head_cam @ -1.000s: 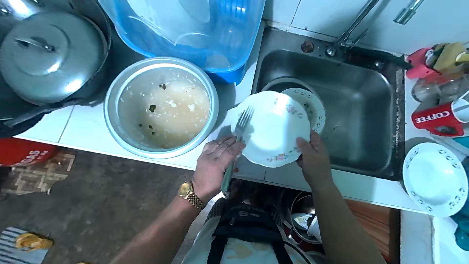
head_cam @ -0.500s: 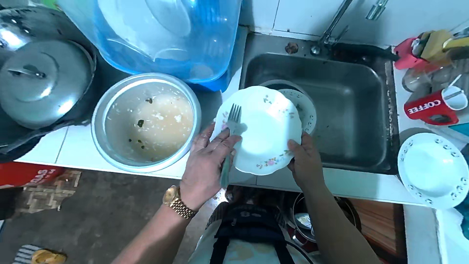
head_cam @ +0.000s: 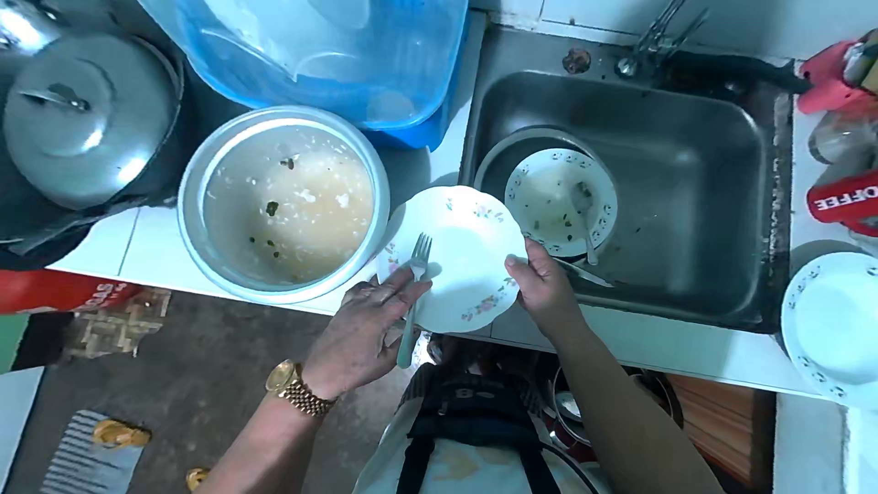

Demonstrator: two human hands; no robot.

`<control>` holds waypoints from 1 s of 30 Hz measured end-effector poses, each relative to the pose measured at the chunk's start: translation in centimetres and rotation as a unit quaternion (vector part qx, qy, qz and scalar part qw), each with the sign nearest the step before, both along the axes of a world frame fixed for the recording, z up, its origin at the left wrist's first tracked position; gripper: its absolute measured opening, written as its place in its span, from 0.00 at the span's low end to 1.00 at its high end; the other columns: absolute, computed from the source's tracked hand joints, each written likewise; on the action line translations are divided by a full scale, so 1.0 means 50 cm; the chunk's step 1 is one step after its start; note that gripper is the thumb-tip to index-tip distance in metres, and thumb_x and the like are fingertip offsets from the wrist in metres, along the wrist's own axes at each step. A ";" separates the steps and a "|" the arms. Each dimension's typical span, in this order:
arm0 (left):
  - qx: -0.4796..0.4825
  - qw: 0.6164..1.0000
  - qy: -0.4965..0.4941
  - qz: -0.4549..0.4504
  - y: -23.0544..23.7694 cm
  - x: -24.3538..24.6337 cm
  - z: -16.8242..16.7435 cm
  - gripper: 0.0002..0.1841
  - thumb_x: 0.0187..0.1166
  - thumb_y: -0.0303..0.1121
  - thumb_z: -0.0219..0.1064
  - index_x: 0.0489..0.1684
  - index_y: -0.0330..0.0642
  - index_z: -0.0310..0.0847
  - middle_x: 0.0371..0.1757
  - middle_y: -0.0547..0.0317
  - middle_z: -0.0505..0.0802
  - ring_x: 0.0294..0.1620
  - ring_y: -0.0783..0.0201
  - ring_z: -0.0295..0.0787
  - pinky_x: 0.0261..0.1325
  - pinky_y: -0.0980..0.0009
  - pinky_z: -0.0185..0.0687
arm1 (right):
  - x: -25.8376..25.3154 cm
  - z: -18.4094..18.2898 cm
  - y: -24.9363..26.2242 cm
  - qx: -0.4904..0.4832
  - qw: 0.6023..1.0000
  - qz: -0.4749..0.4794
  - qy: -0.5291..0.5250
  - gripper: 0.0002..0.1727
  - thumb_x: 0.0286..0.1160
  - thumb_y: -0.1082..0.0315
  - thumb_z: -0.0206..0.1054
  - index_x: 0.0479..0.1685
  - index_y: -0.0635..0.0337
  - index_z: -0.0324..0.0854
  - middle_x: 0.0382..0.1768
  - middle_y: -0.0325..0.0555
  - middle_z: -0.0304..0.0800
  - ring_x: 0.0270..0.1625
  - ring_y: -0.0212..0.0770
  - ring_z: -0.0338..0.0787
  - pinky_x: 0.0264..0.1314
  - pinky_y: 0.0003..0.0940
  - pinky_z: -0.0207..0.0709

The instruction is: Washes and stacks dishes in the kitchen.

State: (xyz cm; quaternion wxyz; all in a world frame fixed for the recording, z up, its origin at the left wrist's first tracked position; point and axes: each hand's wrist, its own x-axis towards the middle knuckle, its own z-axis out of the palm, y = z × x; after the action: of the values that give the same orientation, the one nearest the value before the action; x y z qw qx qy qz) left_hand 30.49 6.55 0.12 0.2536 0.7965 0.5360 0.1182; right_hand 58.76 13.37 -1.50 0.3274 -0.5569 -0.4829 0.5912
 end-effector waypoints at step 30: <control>0.077 0.990 0.112 0.020 -0.032 0.037 -0.033 0.22 0.86 0.33 0.59 0.75 0.71 0.82 0.83 0.55 0.80 0.86 0.37 0.68 0.82 0.25 0.53 | -0.025 0.013 0.012 0.041 0.915 0.062 -0.397 0.29 0.89 0.53 0.61 0.87 0.46 0.69 0.44 0.54 0.94 0.45 0.57 0.93 0.47 0.65 0.82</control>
State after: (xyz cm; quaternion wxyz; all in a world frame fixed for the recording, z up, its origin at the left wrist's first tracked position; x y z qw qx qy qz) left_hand 32.36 4.97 -1.53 0.1275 0.8109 0.5663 0.0737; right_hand 57.50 13.97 -0.87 0.0940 -0.7011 -0.6300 0.3204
